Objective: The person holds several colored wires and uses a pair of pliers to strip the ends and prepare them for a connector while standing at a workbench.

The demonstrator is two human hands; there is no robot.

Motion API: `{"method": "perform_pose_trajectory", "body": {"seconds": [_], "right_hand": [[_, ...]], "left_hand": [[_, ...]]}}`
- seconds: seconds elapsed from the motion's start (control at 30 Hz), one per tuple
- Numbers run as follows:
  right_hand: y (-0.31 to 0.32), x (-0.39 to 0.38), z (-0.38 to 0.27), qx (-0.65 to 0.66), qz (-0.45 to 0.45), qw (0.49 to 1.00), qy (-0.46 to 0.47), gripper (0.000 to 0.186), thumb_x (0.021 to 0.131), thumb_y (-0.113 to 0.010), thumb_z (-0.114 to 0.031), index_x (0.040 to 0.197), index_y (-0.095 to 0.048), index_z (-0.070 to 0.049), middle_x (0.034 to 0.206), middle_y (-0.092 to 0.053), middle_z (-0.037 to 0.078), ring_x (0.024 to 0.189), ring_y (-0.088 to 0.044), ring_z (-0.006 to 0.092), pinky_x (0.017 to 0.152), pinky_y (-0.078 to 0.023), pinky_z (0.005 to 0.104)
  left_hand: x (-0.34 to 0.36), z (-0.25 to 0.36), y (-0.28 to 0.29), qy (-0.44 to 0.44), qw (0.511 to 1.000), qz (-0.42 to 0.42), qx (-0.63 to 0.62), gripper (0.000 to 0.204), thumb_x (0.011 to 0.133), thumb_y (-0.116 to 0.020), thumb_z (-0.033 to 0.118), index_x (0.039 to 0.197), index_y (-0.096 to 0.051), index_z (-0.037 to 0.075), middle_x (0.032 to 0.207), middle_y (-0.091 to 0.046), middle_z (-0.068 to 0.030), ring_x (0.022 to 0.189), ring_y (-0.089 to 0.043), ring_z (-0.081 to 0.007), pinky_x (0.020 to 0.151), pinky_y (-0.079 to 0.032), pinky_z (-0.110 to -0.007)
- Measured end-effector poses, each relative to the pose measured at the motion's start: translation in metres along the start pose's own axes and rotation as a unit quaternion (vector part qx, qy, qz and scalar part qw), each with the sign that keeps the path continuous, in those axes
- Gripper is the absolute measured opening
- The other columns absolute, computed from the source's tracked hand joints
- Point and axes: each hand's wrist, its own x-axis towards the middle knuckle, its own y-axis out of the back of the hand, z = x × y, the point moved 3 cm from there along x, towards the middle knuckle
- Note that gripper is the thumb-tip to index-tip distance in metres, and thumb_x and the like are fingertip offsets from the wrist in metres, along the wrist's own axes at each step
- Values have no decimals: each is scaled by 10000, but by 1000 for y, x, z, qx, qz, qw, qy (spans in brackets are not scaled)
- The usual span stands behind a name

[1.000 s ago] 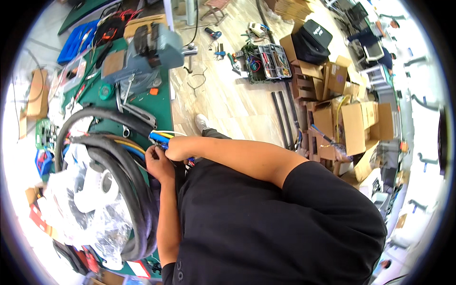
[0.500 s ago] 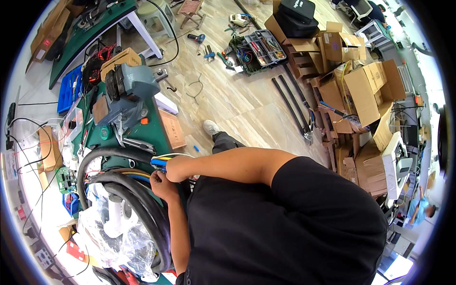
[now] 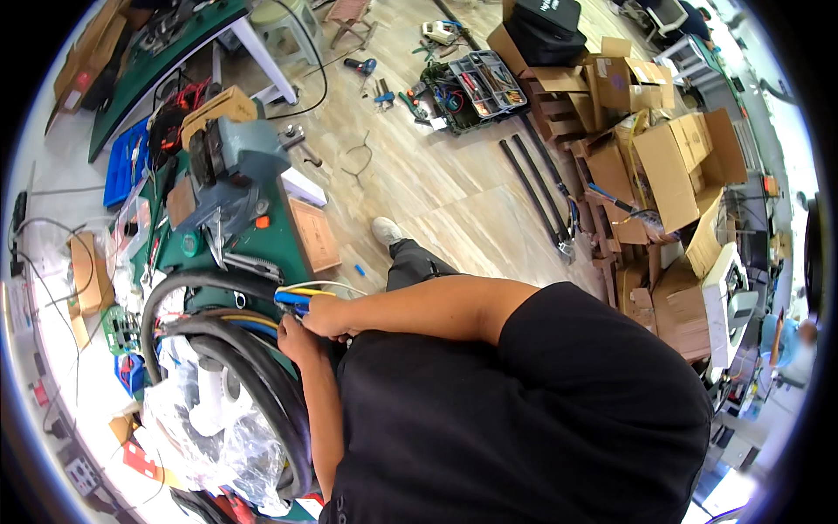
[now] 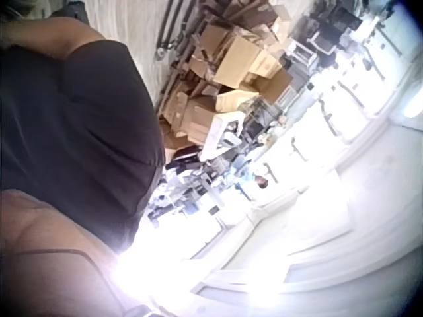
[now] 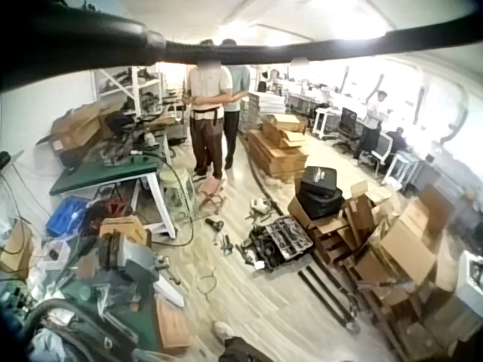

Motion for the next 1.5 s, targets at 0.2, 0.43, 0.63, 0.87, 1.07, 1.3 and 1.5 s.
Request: {"method": "perform_pose_trajectory", "body": {"seconds": [0.2,0.43,0.63,0.87,1.07,1.3,1.5], "right_hand": [[11,0,4,-26,-7,999,-21,252,852,-520,-219,884,-600,17,657,-589,107,471,-552,199,418,-464,338],[17,-4,2,-42,-79,993,-77,302,859,-525,-159,1080,-555,45,869,-649,186,661,-650,254,537,-534,379],[12,-3,-9,-96,-64,991,-74,324,846,-519,-159,1095,-544,47,873,-639,174,669,-649,254,550,-531,369],[5,15,-10,-238,-16,969,-67,238,834,-505,-129,985,-589,35,801,-637,138,618,-606,214,533,-508,367],[4,12,-18,-348,10,937,-11,187,775,-513,-114,795,-612,43,688,-605,118,574,-580,231,487,-462,370],[4,11,-18,-311,11,950,-39,174,769,-497,-95,785,-619,28,667,-596,118,567,-580,222,488,-457,366],[4,13,-20,-390,16,921,-3,222,781,-480,-127,788,-620,46,678,-605,156,592,-602,259,513,-466,387]], "left_hand": [[7,-16,2,19,995,-21,-96,215,931,-518,156,1032,-577,-24,821,-618,-81,709,-602,-181,625,-505,-316],[-16,0,0,-28,986,-34,-163,233,946,-570,159,1081,-530,-27,818,-617,-64,692,-596,-127,621,-504,-259],[-16,4,1,-65,991,-29,-117,266,912,-624,128,1074,-578,-78,869,-651,-84,709,-608,-113,639,-495,-240],[-7,2,2,-112,993,25,2,203,893,-623,129,963,-636,-62,832,-677,-90,719,-626,-107,669,-501,-256],[-10,3,3,-117,993,28,3,180,892,-615,125,933,-642,-48,783,-678,-79,676,-623,-102,651,-499,-258],[-9,3,3,-111,993,20,-16,178,903,-608,128,934,-635,-45,764,-675,-74,646,-622,-105,626,-499,-259],[-9,4,3,-118,993,19,-8,165,903,-613,120,937,-635,-41,755,-677,-72,644,-632,-109,627,-501,-256]]}}
